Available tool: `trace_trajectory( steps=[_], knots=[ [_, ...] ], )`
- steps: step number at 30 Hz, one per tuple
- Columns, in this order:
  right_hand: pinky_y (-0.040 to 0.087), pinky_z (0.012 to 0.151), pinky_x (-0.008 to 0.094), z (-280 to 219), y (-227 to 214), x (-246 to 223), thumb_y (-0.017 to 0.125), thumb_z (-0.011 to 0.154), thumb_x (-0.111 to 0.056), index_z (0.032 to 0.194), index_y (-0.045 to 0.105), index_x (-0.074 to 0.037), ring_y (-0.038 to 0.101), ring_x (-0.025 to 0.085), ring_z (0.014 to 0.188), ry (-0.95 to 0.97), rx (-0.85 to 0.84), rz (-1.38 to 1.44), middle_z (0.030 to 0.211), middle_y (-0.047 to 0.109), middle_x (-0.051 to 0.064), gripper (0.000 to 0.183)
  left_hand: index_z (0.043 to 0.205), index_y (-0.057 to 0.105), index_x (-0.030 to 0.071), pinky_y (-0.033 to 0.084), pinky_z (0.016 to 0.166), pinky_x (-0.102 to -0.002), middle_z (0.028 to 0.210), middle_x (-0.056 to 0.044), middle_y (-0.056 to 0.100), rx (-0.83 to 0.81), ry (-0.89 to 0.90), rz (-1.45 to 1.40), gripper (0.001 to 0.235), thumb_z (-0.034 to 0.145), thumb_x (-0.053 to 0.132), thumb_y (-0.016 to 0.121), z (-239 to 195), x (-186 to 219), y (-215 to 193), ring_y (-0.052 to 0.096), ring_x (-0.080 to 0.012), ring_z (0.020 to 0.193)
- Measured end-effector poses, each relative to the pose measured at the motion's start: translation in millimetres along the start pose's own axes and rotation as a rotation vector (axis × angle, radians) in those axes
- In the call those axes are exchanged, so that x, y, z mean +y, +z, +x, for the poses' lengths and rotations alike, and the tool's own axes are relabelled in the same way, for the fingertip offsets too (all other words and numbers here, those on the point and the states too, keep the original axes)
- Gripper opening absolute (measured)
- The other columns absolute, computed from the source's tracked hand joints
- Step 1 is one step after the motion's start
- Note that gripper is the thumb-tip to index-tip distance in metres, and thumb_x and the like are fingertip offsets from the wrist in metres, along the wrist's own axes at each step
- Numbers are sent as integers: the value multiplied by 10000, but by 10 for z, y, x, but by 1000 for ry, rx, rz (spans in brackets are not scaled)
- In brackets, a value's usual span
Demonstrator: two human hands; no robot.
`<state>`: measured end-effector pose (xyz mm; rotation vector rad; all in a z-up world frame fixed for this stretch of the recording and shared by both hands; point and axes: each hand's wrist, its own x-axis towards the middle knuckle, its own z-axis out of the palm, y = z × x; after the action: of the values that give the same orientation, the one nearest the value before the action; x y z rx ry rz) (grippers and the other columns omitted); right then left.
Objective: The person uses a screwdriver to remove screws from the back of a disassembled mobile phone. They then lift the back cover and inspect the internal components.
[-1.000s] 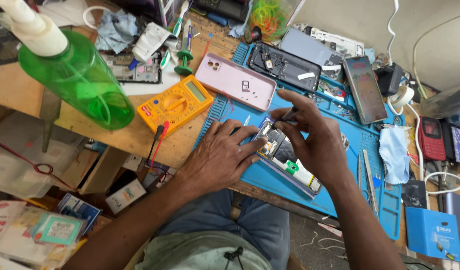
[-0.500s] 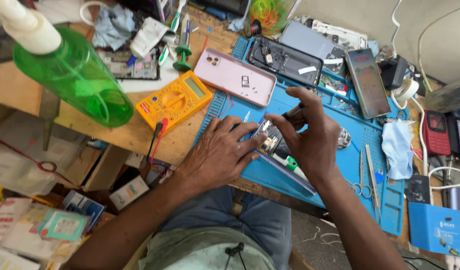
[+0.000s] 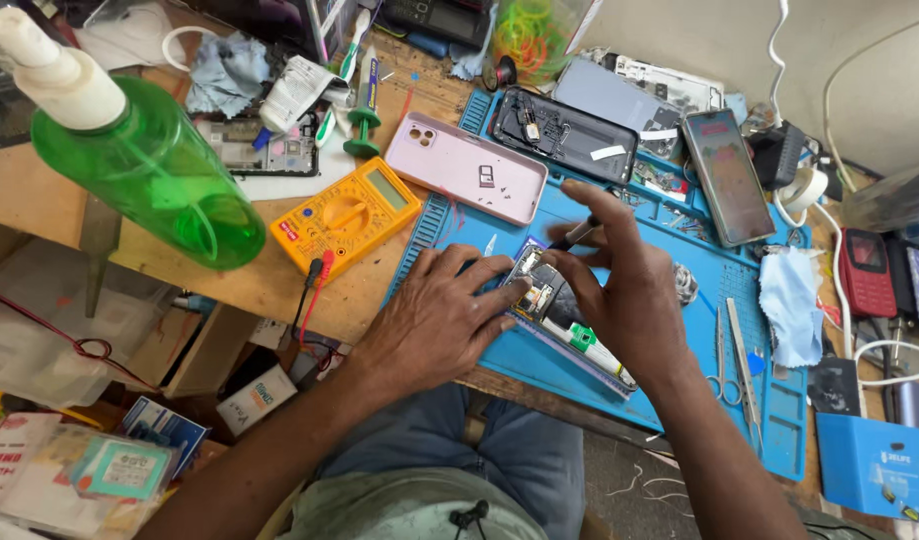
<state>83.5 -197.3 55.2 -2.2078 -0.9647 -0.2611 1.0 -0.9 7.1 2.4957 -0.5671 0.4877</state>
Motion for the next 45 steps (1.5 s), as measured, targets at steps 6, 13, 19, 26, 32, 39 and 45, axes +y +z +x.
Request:
trace_trajectory(
  steps=[6, 13, 19, 26, 32, 39, 45],
  knots=[
    [659, 764, 347, -39, 3, -60, 826, 910, -81, 1433, 457, -85, 783, 238, 953, -61, 49, -31, 1038, 751, 143, 639, 1264, 696, 142, 401, 1006, -492, 1314, -74, 616, 8, 11, -5, 372, 948, 330, 644, -14, 9, 1, 527, -297, 1193],
    [653, 728, 345, -41, -14, -116, 828, 923, -71, 1417, 483, -113, 784, 212, 901, 27, 90, -42, 973, 752, 134, 605, 1284, 682, 142, 405, 987, -480, 1317, -72, 617, -27, -14, -1, 368, 970, 328, 633, -46, 22, 12, 527, -296, 1200],
    [667, 803, 352, -108, 42, -132, 791, 948, -26, 1439, 489, -118, 796, 224, 968, -29, 71, -44, 1022, 770, 141, 585, 1294, 681, 155, 400, 998, -488, 1313, -77, 614, -9, 10, 19, 369, 971, 326, 623, -62, 26, 27, 525, -296, 1206],
    [658, 847, 341, -102, 17, 0, 728, 943, 62, 1555, 291, -93, 776, 234, 1012, -28, 47, 108, 1084, 759, 154, 768, 1285, 681, 148, 397, 1001, -494, 1311, -70, 617, -53, -38, -25, 367, 973, 331, 618, -81, 37, 40, 523, -293, 1213],
    [659, 990, 352, 323, 132, 212, 616, 1022, 133, 1598, 213, -94, 750, 208, 1074, 74, 215, 517, 1126, 733, 146, 739, 1274, 686, 109, 432, 1027, -469, 1283, -109, 635, 95, -31, -145, 364, 946, 265, 667, -72, 43, -36, 550, -301, 1201],
    [645, 965, 336, 550, 451, 346, 634, 1020, 128, 1548, 279, -80, 757, 199, 1068, 37, 162, 364, 1090, 747, 145, 669, 1212, 629, 16, 484, 972, -465, 1172, -150, 651, 253, -210, -365, 254, 978, 114, 622, -114, -32, -90, 603, -346, 1121],
    [645, 899, 315, 632, 530, 268, 667, 1000, 104, 1529, 305, -69, 756, 177, 1028, 42, 122, 338, 1072, 757, 134, 664, 1173, 601, 27, 489, 963, -470, 1135, -143, 644, 308, -227, -398, 202, 988, 108, 608, -122, -51, -76, 614, -344, 1103]
  ],
)
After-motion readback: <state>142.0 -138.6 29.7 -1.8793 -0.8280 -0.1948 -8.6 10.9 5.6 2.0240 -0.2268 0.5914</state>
